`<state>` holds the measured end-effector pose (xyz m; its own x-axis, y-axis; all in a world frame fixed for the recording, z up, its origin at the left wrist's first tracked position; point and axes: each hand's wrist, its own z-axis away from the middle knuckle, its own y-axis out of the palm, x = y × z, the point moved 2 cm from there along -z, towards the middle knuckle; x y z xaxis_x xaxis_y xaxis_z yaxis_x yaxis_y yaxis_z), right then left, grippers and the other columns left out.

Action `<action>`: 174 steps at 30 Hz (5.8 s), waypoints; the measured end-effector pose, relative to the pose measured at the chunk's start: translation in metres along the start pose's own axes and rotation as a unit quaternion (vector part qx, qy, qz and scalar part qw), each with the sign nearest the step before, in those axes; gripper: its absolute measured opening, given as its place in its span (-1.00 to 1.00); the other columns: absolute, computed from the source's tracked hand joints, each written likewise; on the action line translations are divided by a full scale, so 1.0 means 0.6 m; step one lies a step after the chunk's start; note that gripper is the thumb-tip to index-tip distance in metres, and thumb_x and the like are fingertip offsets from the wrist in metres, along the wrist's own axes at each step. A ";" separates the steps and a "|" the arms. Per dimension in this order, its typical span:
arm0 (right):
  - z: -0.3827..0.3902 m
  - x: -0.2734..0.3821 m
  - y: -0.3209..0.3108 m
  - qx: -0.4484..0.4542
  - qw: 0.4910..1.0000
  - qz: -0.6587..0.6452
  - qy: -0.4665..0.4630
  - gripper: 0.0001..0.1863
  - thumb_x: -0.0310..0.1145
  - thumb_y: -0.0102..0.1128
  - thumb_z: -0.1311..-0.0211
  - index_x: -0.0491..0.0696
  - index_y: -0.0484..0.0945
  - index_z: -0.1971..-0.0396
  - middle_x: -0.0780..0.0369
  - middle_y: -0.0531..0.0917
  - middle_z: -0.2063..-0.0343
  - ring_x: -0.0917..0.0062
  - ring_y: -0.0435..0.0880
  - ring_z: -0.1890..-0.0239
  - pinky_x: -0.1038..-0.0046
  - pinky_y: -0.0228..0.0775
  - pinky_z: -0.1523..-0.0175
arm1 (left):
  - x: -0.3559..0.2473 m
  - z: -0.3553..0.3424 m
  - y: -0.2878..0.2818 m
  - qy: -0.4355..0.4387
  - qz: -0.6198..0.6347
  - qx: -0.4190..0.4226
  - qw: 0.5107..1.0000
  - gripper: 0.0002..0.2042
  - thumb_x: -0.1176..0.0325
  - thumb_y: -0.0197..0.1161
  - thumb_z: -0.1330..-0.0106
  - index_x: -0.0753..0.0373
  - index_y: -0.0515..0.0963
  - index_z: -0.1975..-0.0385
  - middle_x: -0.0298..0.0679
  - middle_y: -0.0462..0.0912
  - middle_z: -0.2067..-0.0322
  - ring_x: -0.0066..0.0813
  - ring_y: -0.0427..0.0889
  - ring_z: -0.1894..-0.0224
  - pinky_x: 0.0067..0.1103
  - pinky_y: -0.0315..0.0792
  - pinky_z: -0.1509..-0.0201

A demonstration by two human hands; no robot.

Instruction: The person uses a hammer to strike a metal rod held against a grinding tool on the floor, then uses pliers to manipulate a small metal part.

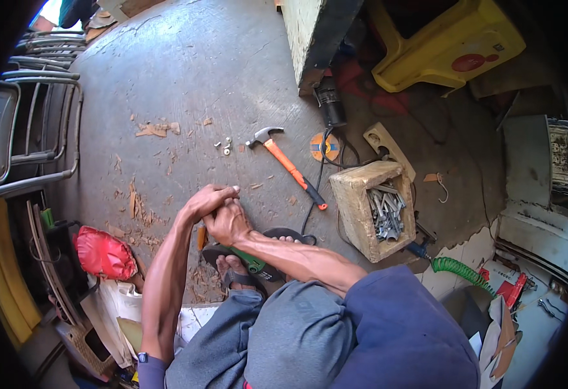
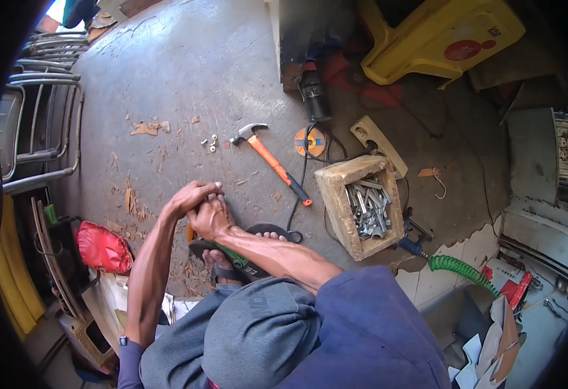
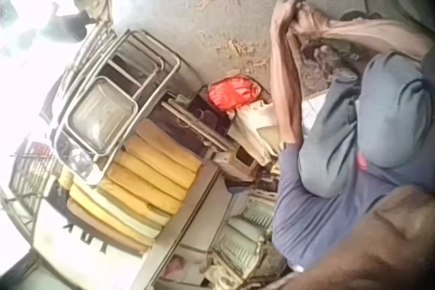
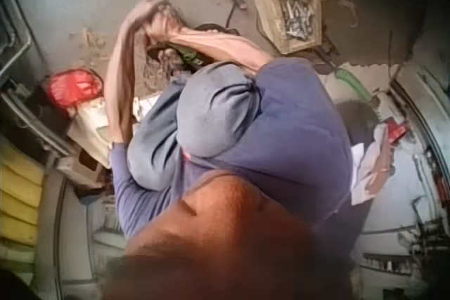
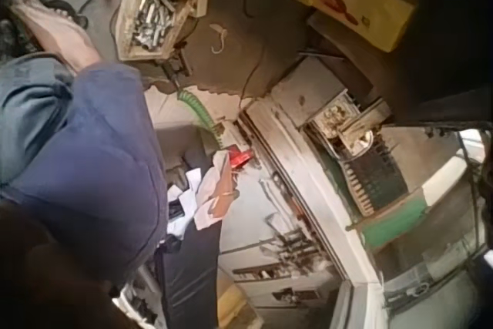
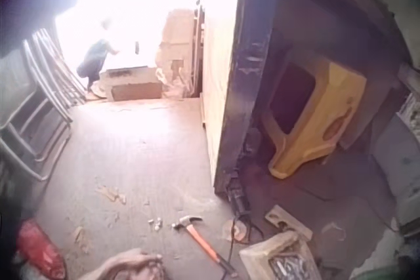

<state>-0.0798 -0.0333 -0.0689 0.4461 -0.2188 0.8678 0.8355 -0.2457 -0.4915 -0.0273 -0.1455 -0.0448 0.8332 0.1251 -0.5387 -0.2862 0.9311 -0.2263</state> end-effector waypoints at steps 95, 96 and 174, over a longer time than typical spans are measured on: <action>0.217 -0.114 -0.240 0.460 0.878 0.085 0.098 -0.37 0.24 -0.05 -0.41 0.17 0.41 -0.32 -0.08 0.20 -0.33 0.03 0.13 -0.38 0.01 -0.20 -0.43 | 0.363 0.218 0.316 0.008 0.062 -0.150 0.987 -0.75 0.24 0.21 -0.39 0.29 0.61 0.11 -0.15 0.67 0.49 -0.32 0.62 0.51 -0.37 0.46 0.35; 0.265 -0.137 -0.205 0.451 0.850 0.270 0.034 -0.22 0.33 -0.10 -0.38 0.29 0.21 -0.51 -0.12 -0.22 -0.57 -0.18 -0.34 -0.57 -0.17 -0.71 -0.52 | 0.345 0.209 0.306 -0.018 0.099 -0.124 0.987 -0.74 0.23 0.21 -0.40 0.29 0.61 0.11 -0.16 0.66 0.49 -0.33 0.62 0.52 -0.38 0.45 0.36; 0.039 0.152 -2.100 -0.463 0.829 0.004 0.312 -0.59 -0.62 0.39 0.08 -0.06 0.62 0.13 0.13 0.52 0.35 0.27 0.60 0.34 0.25 0.47 0.29 | -1.822 0.220 0.388 0.293 -0.372 -0.506 0.721 -0.67 0.20 -0.02 -0.33 0.25 0.55 0.08 -0.01 0.46 0.13 0.00 0.41 0.01 -0.11 0.27 -0.13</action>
<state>-1.0845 0.2782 0.6312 -0.0447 -0.5993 0.7993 0.0988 -0.7988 -0.5934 -0.9421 -0.0205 0.5985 0.6760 -0.7222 -0.1464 -0.3102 -0.0987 -0.9455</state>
